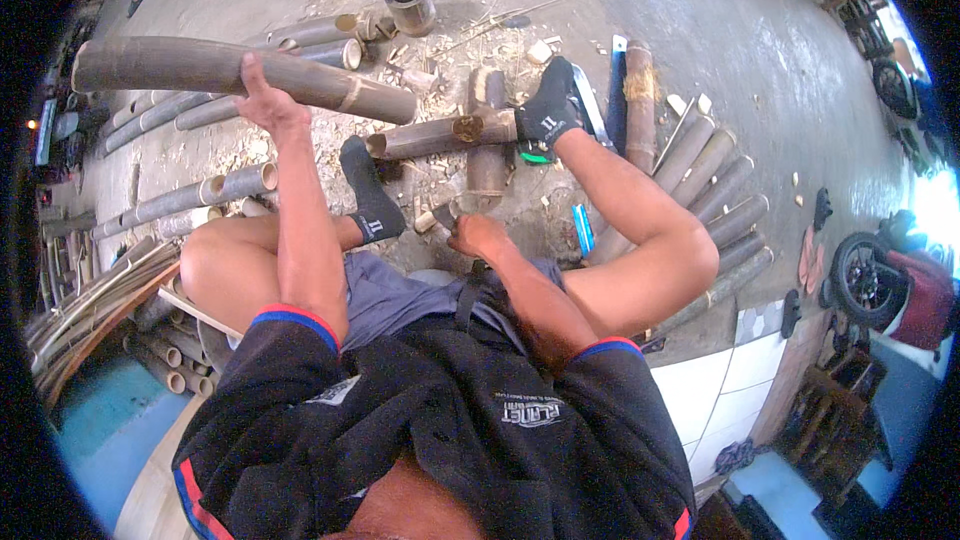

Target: The person sits on the floor and repeatedly hammers a chisel into bamboo segments to carve out the interior. They rotate the bamboo and reposition it frequently while striking with a wooden mallet.

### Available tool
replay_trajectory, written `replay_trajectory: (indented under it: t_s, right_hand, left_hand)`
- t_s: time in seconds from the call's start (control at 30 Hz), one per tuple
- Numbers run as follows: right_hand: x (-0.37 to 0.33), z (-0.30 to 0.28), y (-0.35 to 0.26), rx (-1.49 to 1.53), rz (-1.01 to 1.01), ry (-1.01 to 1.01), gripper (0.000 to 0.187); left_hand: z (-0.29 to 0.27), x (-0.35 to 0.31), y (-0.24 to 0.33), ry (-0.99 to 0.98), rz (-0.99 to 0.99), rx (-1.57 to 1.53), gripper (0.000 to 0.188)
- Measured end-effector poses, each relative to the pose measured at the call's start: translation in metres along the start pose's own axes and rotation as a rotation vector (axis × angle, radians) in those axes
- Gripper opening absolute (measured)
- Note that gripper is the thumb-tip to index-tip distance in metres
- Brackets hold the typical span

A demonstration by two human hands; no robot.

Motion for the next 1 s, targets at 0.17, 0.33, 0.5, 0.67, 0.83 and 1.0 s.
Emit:
replay_trajectory:
  t_s: [0.17, 0.33, 0.5, 0.67, 0.83, 1.0]
  right_hand:
    - [0.003, 0.004, 0.005, 0.022, -0.008, 0.043, 0.049]
    - [0.009, 0.008, 0.012, -0.006, -0.044, 0.011, 0.05]
    - [0.014, 0.009, 0.013, 0.014, -0.03, -0.011, 0.05]
    - [0.017, 0.009, 0.011, 0.018, -0.001, -0.003, 0.051]
    - [0.018, 0.008, 0.012, 0.021, -0.019, -0.016, 0.052]
    - [0.014, 0.005, 0.01, 0.02, -0.028, 0.018, 0.051]
  left_hand:
    - [0.055, -0.048, -0.033, -0.235, 0.013, -0.091, 0.059]
    - [0.082, -0.085, -0.065, -0.41, -0.042, -0.129, 0.055]
    - [0.076, -0.089, -0.077, -0.495, 0.027, 0.028, 0.055]
    - [0.082, -0.103, -0.078, -0.568, -0.051, 0.074, 0.061]
    - [0.102, -0.121, -0.074, -0.618, -0.075, 0.219, 0.066]
    - [0.106, -0.116, -0.061, -0.69, 0.023, 0.444, 0.068]
Point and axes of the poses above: each hand's wrist, its own x-axis towards the middle knuckle, its own z-axis out of the palm, y = z × x, the point moved 5 cm from there along x, towards the middle knuckle, and after that the axes turned 9 degrees about -y, right-handed, at the moved point
